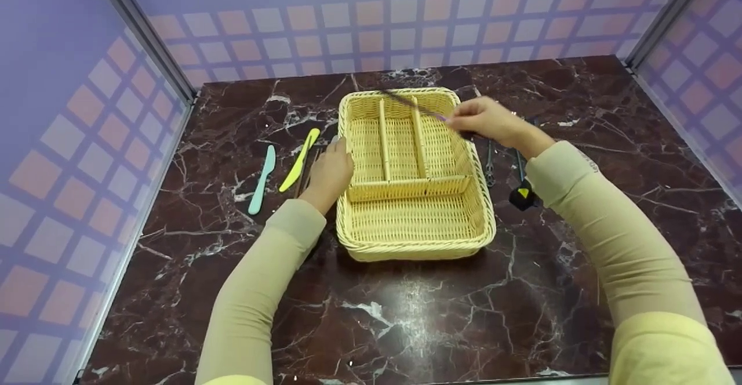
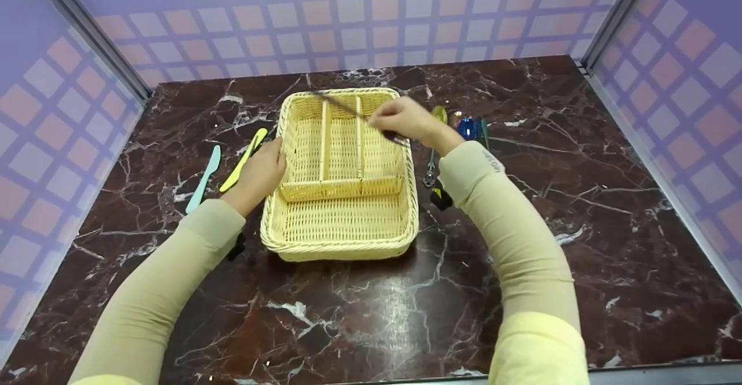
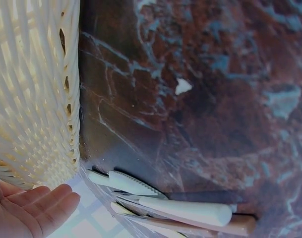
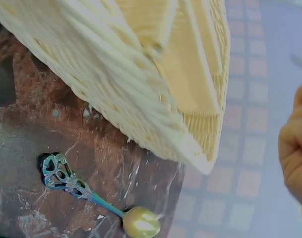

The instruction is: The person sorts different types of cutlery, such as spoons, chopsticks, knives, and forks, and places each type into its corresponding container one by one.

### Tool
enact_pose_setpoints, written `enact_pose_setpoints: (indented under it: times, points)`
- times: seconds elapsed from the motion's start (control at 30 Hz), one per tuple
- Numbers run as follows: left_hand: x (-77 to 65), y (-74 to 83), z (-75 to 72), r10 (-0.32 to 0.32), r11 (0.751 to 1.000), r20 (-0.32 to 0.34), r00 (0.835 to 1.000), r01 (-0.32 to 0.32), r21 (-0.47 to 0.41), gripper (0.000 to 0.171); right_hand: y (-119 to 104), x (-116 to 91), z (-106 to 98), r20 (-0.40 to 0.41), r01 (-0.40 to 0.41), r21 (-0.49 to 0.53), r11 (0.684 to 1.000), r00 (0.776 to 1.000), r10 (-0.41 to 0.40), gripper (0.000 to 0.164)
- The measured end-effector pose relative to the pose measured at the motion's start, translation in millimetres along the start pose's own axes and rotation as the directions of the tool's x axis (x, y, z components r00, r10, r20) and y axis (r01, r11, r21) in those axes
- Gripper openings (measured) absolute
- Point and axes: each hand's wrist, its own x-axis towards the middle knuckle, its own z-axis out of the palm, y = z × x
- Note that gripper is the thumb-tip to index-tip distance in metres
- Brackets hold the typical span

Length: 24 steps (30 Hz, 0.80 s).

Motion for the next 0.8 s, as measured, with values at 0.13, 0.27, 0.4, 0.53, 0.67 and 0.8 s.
enact_pose_setpoints:
  times: [0.13, 0.27, 0.4, 0.53, 0.67, 0.8]
  points:
    - [-0.3, 2.0, -1.1, 0.009, 0.999, 0.029, 1.0, -0.01, 0.045, 0.042, -3.4, -10.5, 20.9, 0.258, 0.105, -0.227, 0.968, 0.965, -0.044, 0.017]
    - [0.9, 4.9, -2.5, 0.013, 0.997, 0.064, 0.998, -0.018, 0.08, 0.042, 1.6, -20.2, 46.2, 0.493, 0.321, -0.381, 0.867, 0.864, -0.103, 0.017]
    - [1.9, 5.9, -2.3, 0.005, 0.996, 0.059, 0.998, -0.011, 0.093, 0.041, 11.5, -25.4, 72.1, 0.623, 0.536, -0.45, 0.714, 0.762, -0.179, 0.014]
    - [2.0, 5.0, -0.1, -0.01, 0.994, 0.06, 0.998, 0.004, 0.108, 0.042, 16.2, -31.0, 87.9, 0.667, 0.612, -0.498, 0.614, 0.723, -0.179, 0.015]
    - [2.0, 3.7, 2.0, -0.012, 0.991, 0.056, 0.998, 0.005, 0.132, 0.042, 17.6, -35.5, 93.6, 0.696, 0.612, -0.523, 0.593, 0.709, -0.117, 0.014]
    - [2.0, 2.8, 3.5, -0.007, 0.991, 0.047, 0.999, 0.0, 0.134, 0.042, 18.0, -36.6, 96.9, 0.72, 0.617, -0.536, 0.576, 0.69, -0.068, 0.014]
